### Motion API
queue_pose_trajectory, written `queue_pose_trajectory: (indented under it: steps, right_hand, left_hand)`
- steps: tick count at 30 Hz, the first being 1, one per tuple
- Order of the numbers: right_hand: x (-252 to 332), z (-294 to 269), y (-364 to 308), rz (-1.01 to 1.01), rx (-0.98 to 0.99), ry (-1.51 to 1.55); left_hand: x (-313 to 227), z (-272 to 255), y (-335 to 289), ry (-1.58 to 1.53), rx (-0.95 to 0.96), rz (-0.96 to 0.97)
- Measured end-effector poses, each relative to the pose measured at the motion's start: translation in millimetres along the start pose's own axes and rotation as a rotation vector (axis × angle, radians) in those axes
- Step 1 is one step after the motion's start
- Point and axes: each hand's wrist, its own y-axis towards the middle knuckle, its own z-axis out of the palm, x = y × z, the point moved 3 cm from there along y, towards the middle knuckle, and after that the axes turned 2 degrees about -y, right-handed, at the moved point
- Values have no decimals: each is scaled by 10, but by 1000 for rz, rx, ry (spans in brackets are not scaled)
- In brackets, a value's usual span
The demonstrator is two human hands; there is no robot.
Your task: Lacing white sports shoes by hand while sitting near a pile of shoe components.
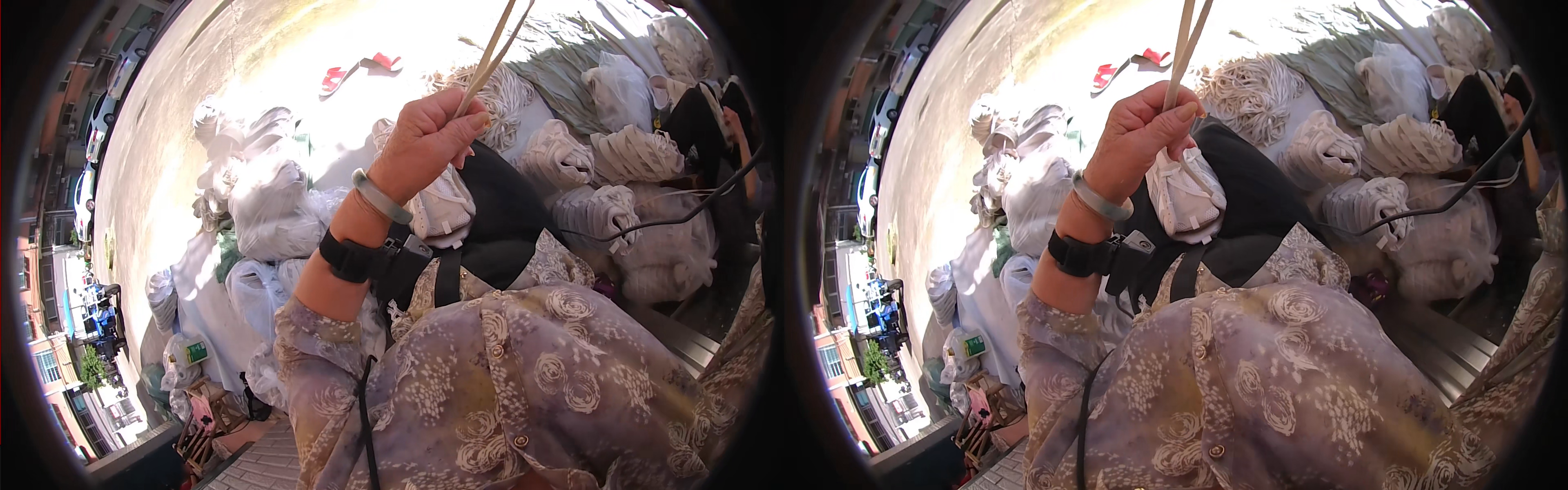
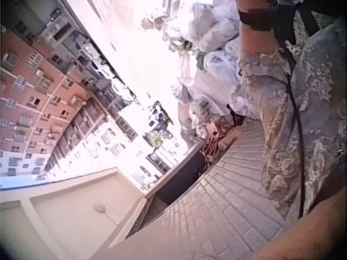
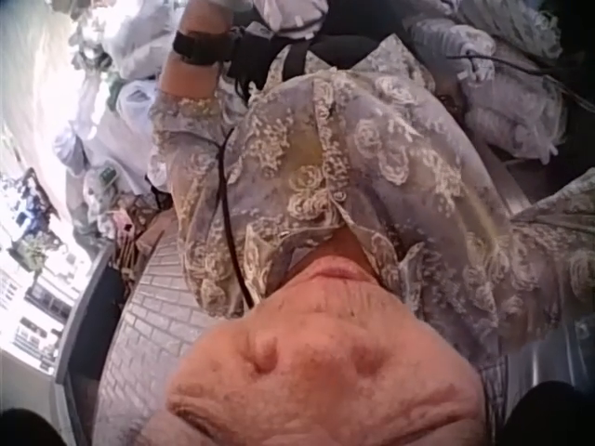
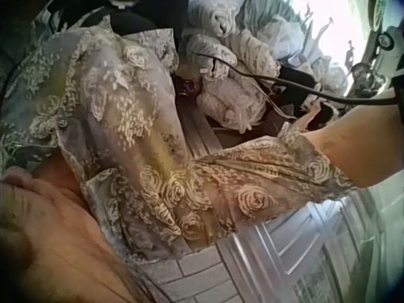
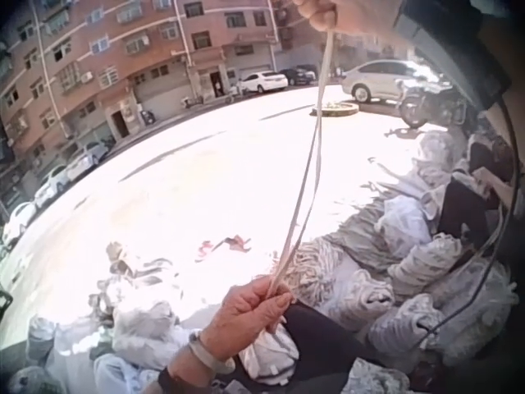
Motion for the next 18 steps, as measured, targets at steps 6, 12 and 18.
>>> queue_pose_trajectory:
  steps: [6,12,18]
  right_hand:
    - [-887,-101,-400,138,-173,183]
    - [-1865,-35,-841,282,-333,374]
    - [-2559,10,-1071,418,-466,552]
  left_hand:
    - [110,-175,-45,63,-44,-88]
    - [60,-74,21,38,32,-26]
    - [892,-18,-204,162,192,-222]
